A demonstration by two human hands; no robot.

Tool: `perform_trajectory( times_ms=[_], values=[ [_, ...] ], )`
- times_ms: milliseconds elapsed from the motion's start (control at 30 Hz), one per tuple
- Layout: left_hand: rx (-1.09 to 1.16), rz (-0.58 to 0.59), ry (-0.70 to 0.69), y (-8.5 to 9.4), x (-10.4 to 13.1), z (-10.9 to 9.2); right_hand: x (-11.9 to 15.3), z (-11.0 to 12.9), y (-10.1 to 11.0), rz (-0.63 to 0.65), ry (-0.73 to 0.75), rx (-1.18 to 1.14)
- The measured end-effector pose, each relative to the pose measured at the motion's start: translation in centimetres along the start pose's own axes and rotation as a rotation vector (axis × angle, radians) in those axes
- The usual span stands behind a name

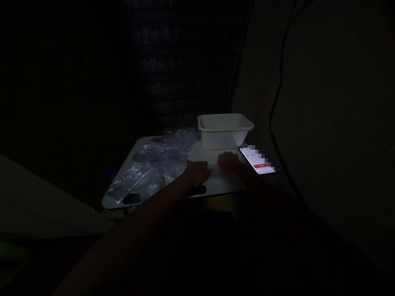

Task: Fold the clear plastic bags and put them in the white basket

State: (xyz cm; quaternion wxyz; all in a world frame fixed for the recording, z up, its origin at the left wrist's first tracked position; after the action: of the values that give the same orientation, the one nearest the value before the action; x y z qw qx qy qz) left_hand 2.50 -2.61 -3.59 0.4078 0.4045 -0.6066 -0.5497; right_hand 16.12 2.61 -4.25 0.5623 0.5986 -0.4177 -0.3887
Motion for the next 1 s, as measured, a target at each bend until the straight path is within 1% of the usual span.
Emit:
perform_trajectory(
  times_ms=[200,300,367,467,600,733,833,900,933,1000],
  values=[
    [0.037,-0.007,-0.003,0.3,-0.5,0.2,-0.3,-0.3,-0.5,0.037,0.009,0.021],
    [0.055,-0.013,0.004,0.2,-0.9,0.4,0.0,-0.2,-0.2,-0.019,0.060,0.046],
    [0.094,-0.011,0.038,0.3,-1.3,0.5,0.3,0.1,0.4,-0.064,0.110,0.038],
    [0.193,-0.014,0.086,0.7,-1.9,0.7,0.7,0.9,1.6,-0.130,0.191,-0.011],
    [0.340,-0.006,0.081,1.0,-2.7,1.0,1.2,2.4,3.0,-0.227,0.279,-0.067],
    [0.660,-0.014,0.150,0.8,-2.9,1.5,1.3,3.1,3.5,-0.306,0.309,-0.198],
    [0.945,-0.031,0.269,0.7,-2.8,1.9,1.0,2.7,3.2,-0.378,0.248,-0.380],
    [1.114,-0.020,0.360,0.6,-2.7,2.3,0.8,1.9,2.7,-0.406,0.127,-0.566],
    [1.197,-0.016,0.396,0.6,-2.6,2.4,0.7,1.5,2.4,-0.391,0.035,-0.700],
    [1.360,-0.014,0.434,0.7,-2.6,2.7,0.7,0.7,1.8,-0.300,-0.152,-0.979]
  ],
)
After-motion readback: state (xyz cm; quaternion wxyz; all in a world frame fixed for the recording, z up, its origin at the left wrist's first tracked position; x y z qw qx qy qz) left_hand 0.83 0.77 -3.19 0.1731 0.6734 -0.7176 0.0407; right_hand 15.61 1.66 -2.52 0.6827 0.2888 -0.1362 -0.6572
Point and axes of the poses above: each hand's wrist, its own x-axis away from the middle knuckle, its own y-axis out of the back of the hand, z = x × y, the point moved 2 cm from there along -x, towards the middle knuckle, and after that the axes turned 7 degrees about y, right-handed, at the moved point
